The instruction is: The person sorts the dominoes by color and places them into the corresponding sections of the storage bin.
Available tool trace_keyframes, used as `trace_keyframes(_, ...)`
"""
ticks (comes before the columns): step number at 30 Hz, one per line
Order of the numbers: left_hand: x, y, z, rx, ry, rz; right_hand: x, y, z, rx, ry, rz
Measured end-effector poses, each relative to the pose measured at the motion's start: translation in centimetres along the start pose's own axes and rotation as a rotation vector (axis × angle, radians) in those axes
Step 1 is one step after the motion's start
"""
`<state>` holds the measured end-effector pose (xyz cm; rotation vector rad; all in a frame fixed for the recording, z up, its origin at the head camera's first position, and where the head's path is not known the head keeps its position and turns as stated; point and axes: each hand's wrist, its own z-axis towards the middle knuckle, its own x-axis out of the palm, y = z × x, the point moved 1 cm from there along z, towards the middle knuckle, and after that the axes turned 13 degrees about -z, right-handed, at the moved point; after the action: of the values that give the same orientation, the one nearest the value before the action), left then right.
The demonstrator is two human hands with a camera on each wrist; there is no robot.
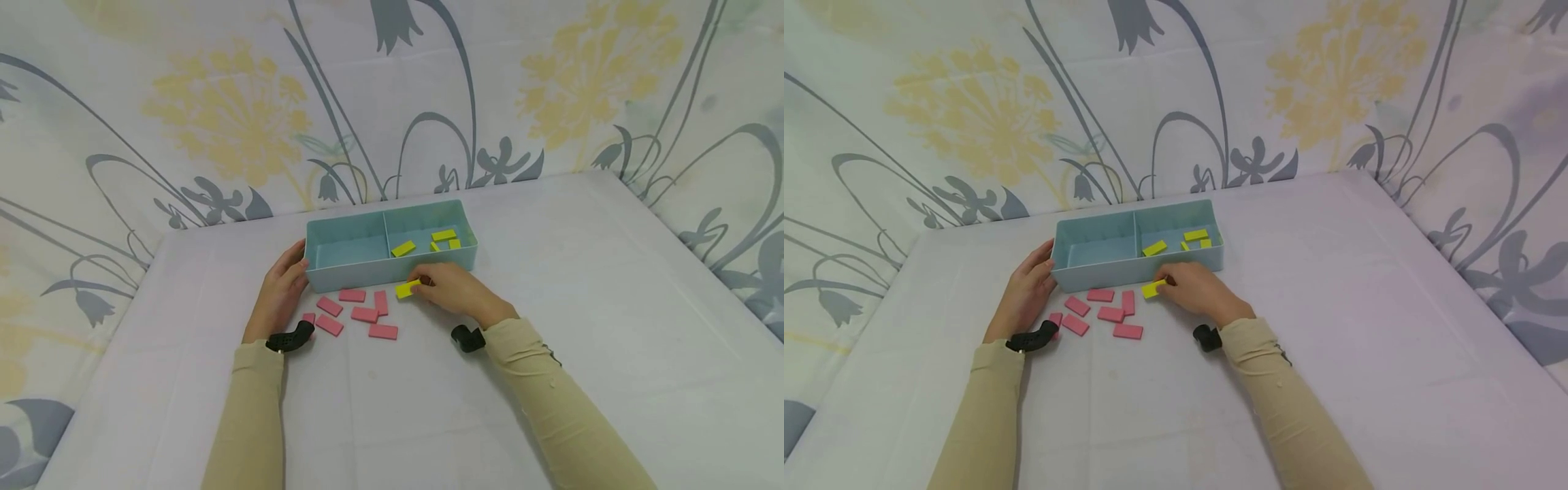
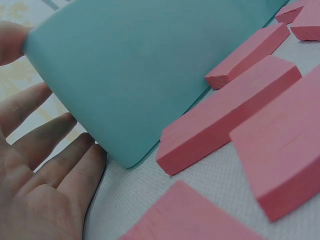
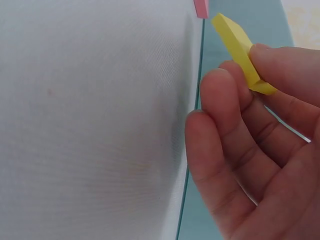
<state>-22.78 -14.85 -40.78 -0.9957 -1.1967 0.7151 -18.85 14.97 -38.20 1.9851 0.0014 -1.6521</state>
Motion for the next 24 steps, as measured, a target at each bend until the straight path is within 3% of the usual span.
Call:
trace_keyframes(11, 0.04, 0.0, -0.06, 0.006, 0.009, -0.015, -0.33, 0.15, -0.11, -0.002, -0.002, 0.072)
trace_keyframes(24, -0.07, 0.01, 0.03, 0.004, 0.004, 0.018, -0.49, 0.16, -0.11, -0.02, -0.019, 0.066)
